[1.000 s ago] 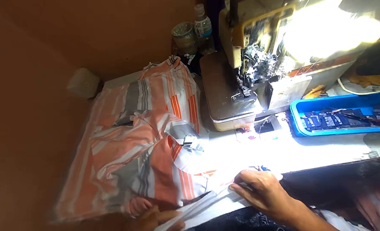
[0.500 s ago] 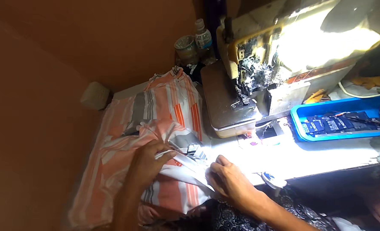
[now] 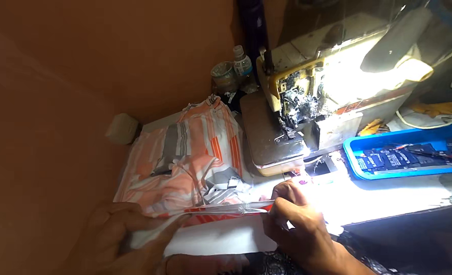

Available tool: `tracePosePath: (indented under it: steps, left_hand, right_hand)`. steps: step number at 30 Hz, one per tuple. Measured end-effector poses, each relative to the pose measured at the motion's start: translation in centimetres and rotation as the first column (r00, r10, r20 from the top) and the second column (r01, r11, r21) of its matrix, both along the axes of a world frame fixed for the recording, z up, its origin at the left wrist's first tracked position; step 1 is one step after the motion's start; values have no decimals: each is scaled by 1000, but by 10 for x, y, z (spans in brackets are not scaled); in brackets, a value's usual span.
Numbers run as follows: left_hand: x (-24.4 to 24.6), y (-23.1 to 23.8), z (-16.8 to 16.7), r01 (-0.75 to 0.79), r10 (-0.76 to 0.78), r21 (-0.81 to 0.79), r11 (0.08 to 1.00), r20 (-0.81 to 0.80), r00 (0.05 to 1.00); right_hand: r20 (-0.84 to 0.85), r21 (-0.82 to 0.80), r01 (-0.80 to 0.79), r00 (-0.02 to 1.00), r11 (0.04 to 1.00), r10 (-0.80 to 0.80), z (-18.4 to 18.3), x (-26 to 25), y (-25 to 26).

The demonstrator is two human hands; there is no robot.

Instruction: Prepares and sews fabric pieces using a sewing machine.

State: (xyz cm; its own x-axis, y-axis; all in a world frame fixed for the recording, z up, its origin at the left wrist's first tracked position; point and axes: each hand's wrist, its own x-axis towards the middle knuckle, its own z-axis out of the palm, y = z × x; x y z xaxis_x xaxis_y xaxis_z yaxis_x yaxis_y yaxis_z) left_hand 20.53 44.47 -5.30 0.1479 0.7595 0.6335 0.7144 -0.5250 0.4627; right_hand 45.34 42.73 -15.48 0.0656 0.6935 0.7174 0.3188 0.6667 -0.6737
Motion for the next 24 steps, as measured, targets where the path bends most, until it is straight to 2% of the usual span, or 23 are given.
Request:
tracePosePath:
  steps: [9,12,15,17,19,22,24]
  left_hand:
    - [19,2,-1,-11,15,56,998,-72,997]
    - [31,8,-1,60,-59,3,998,-40,997]
    - [47,27,0,142,-138,47,989,-68,988]
    - [65,51,3,211,-210,89,973,-24,977]
    - [86,81,5,231,-233,100,968,8,973]
    - [121,121,4,186,-185,-25,982,35,982]
    - [145,140,-3,142,-124,-228,963,90,988]
  right_hand:
    - [-30,-28,39,999,999,-40,-13,-5,12]
    - [-53,-65,54,997,996,-57,-15,-3,15]
    - [42,-70,181,983,981,-178,-13,4,18]
    - [89,-75,287,956,955,-281,-11,11,20]
    - [66,-153,279,960,948,-272,-12,22,23]
    - [-99,-280,169,974,945,-203,-16,37,31]
    - [-235,-348,33,964,937,-121,-23,45,32]
